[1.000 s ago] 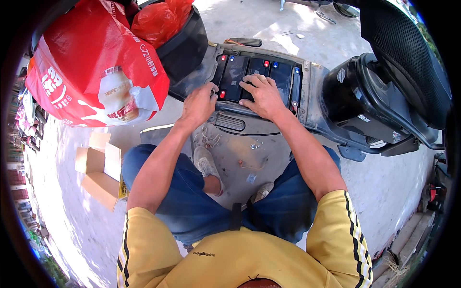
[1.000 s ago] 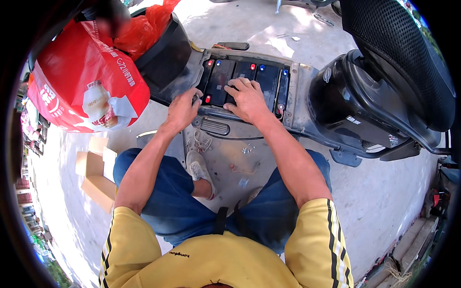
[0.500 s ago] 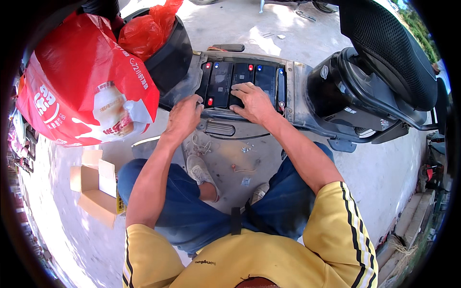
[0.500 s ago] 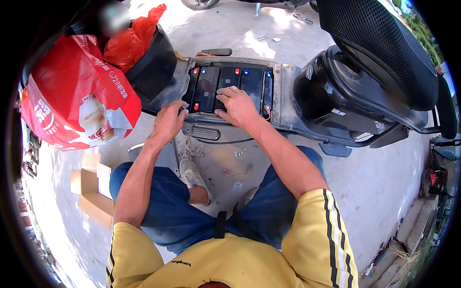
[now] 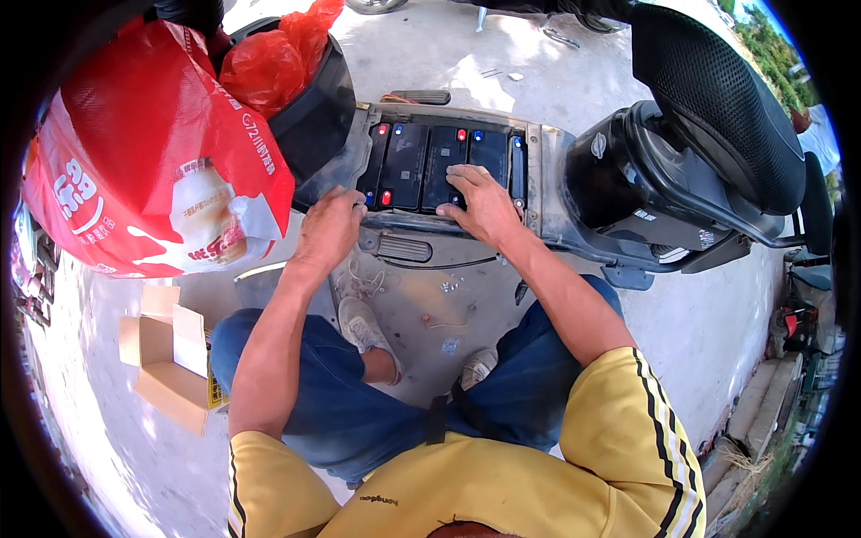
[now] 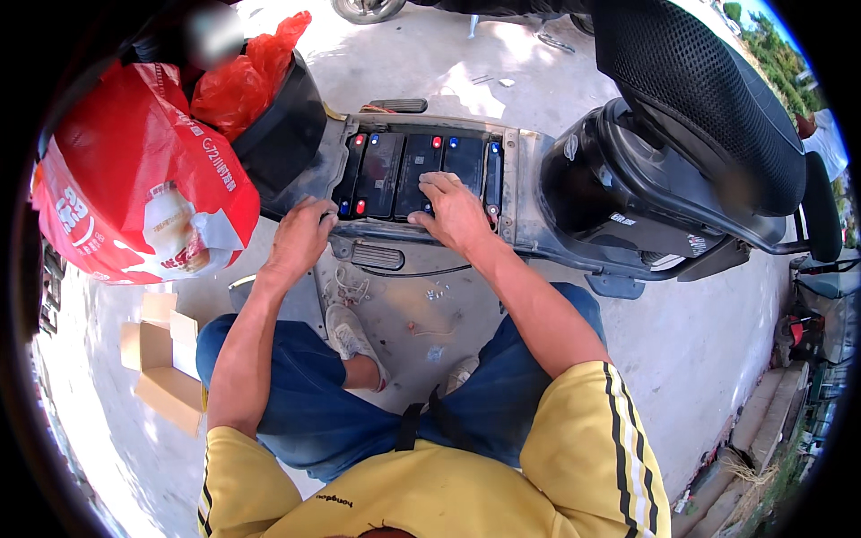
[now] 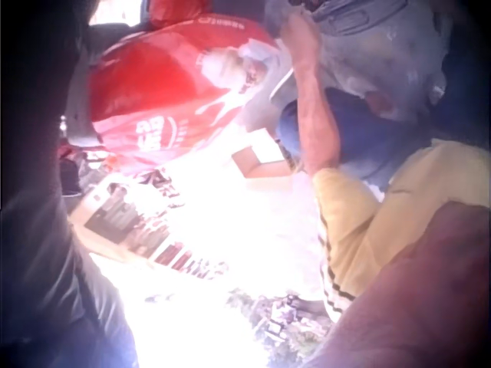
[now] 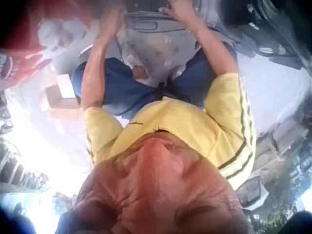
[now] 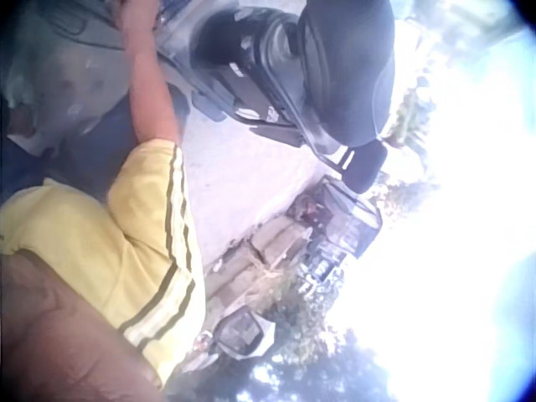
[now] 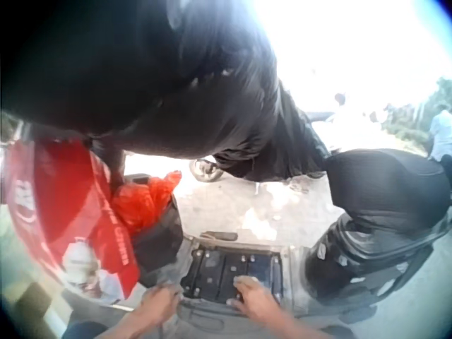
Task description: The person unpacks new batteries from a box and installs them into the battery compartment of an electric scooter. They connect the inter-battery wires and secure the terminals using a power drill. The person works while squatting on the ground next to the scooter.
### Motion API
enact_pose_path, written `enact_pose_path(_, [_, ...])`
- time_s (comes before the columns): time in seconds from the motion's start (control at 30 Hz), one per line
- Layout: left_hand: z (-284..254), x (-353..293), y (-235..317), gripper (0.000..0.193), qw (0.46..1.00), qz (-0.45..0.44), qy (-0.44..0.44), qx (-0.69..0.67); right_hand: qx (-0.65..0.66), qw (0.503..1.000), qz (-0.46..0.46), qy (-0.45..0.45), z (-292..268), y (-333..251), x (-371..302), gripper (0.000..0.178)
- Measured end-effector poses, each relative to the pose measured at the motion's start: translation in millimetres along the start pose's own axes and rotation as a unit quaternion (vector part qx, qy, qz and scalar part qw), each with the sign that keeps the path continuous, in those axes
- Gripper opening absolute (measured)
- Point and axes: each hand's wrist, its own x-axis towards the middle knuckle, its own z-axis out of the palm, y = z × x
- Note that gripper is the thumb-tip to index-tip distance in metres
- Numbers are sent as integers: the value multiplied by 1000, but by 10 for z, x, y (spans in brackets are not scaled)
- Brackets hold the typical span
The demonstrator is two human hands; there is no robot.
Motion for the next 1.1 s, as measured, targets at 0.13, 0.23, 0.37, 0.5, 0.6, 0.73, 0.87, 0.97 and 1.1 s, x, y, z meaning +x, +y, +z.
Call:
enact_pose_path(0.13, [65, 51, 38, 21, 1000, 18, 19, -8, 1, 1000, -27, -12, 65, 35, 50, 59])
enact_pose_path(0.23, [20, 64, 40, 20, 1000, -9, 8, -25, 21, 1000, 1, -3, 44, 2, 21, 58])
enact_pose_path(0.37, [-61, 65, 80, 20, 999, -25, 8, -33, 4, 1000, 23, 13, 19, -11, -34, 57])
enact_pose_path(0.5, [-9, 78, 120, 21, 999, -30, 13, -31, -3, 1000, 11, -3, -23, 3, -4, 56])
enact_pose_path(0.6, [-60, 61, 159, 20, 996, -69, 3, -54, -7, 1000, 2, 20, 4, 25, -45, 54])
enact_pose_path(0.73, [-115, 76, 240, 19, 995, -78, -2, -63, 5, 999, -6, 32, 14, 29, -43, 50])
enact_pose_path(0.87, [-32, 136, 172, 17, 993, -74, 4, -87, -26, 998, -1, 57, 95, -127, -5, 40])
enact_pose_path(0.97, [42, 146, 38, 17, 995, -42, 46, -77, 1, 998, -58, 12, 177, -276, 67, 37])
enact_pose_path(1.1, [114, 165, -19, 16, 992, -76, 55, -89, 22, 994, -103, 17, 323, -369, 89, 26])
